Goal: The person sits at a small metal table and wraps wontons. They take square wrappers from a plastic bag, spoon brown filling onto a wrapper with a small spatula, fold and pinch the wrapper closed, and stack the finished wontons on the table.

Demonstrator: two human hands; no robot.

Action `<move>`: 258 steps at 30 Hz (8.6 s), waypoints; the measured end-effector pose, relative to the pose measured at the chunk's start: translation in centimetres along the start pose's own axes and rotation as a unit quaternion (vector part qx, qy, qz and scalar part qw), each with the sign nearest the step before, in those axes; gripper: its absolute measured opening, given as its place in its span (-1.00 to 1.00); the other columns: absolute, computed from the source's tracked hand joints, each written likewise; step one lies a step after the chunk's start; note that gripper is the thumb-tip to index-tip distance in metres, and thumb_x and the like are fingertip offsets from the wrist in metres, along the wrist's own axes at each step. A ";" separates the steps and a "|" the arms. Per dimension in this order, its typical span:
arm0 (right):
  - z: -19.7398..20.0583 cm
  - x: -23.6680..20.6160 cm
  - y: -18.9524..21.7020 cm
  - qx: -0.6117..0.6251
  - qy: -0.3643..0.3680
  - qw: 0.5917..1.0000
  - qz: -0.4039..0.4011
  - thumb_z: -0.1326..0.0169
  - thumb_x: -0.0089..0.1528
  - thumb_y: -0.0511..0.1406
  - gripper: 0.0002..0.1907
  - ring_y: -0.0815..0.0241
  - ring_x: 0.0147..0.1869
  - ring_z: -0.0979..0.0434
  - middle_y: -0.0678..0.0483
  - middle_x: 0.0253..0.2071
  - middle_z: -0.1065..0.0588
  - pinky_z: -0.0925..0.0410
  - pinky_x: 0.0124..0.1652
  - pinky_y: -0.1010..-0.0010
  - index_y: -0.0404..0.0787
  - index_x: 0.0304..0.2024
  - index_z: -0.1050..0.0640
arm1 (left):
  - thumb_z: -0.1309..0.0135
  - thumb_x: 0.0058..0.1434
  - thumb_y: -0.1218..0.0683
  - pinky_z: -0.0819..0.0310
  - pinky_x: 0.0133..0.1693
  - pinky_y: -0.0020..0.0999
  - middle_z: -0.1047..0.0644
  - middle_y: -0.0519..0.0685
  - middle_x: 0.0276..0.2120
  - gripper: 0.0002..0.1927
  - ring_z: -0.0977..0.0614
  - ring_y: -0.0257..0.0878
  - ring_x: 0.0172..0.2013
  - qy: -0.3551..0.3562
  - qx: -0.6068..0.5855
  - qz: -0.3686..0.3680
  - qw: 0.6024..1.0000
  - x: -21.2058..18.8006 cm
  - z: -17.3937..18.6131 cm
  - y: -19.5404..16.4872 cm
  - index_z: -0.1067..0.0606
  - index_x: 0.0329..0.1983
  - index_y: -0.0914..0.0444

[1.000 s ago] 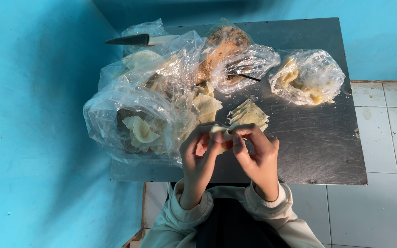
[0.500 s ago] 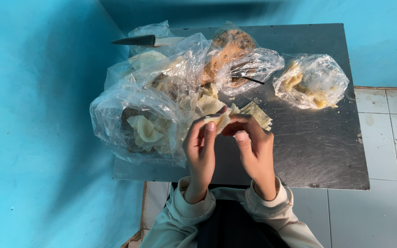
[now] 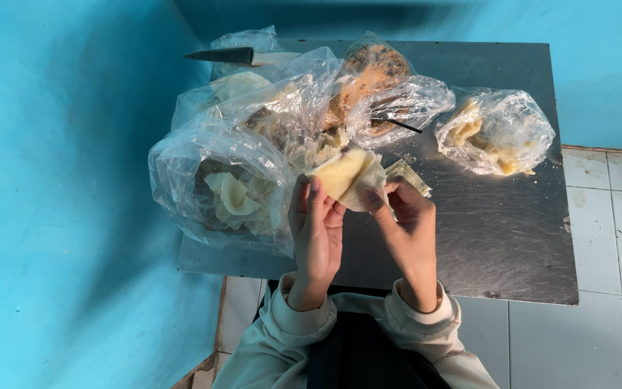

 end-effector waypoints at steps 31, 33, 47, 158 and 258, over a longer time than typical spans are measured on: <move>10.5 -0.7 -0.8 -0.004 0.036 0.999 0.028 -0.23 0.28 -0.43 -0.83 0.27 -0.19 -0.62 0.00 -0.27 -0.59 -0.46 -0.17 0.51 -0.38 -0.12 -0.53 | 0.02 0.46 -0.10 -0.13 -0.49 -0.49 -0.29 -0.24 -0.59 -0.65 -0.29 -0.48 -0.55 0.252 0.376 0.182 0.873 0.2 -0.5 1.4 -0.59 -0.04 0.24; 9.3 -0.6 0.1 -0.027 0.071 0.997 0.020 -0.21 0.27 -0.42 -0.79 0.24 -0.20 -0.67 -0.03 -0.24 -0.62 -0.51 -0.19 0.47 -0.38 -0.08 -0.51 | -0.04 0.41 -0.15 -0.17 -0.50 -0.47 -0.31 -0.22 -0.61 -0.63 -0.32 -0.47 -0.56 0.262 0.462 0.171 0.830 -0.1 -1.0 1.2 -0.61 -0.13 0.23; 4.3 -0.7 4.3 -0.376 0.044 0.913 0.154 -0.27 0.19 -0.45 -0.71 0.17 -0.26 -0.66 0.06 -0.16 -0.64 -0.46 -0.26 0.40 -0.18 -0.03 -0.61 | 0.22 0.38 -0.38 -0.14 -0.57 -0.44 -0.28 -0.18 -0.73 -0.40 -0.32 -0.41 -0.68 0.213 0.595 0.133 0.763 0.9 -0.3 0.1 -0.67 -0.30 0.08; 7.3 2.1 -2.9 -0.379 -0.110 0.919 -0.009 -0.26 0.18 -0.39 -0.79 0.28 -0.29 -0.58 0.07 -0.09 -0.55 -0.46 -0.31 0.48 -0.16 -0.11 -0.67 | -0.26 0.22 0.07 -0.54 -0.36 -0.26 -0.65 0.06 -0.36 -0.77 -0.71 -0.06 -0.37 0.197 0.659 -0.003 0.726 5.9 -1.8 3.4 -0.58 -0.11 0.23; 3.4 2.0 3.2 -0.063 -0.189 0.978 0.062 -0.14 0.32 -0.38 -0.76 0.31 -0.10 -0.57 -0.03 -0.15 -0.61 -0.41 -0.09 0.55 -0.45 -0.02 -0.59 | 0.20 0.55 0.08 -0.04 0.49 -0.17 -0.20 0.13 0.57 -0.49 -0.22 -0.06 0.56 0.272 0.292 0.026 0.916 2.1 -8.5 2.2 -0.24 0.52 0.32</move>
Point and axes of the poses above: each hand's wrist, its own x-axis towards the middle knuckle, its own z-axis out of the back of the hand, y = z × x, the point moved 3 cm from there along x, towards the middle knuckle
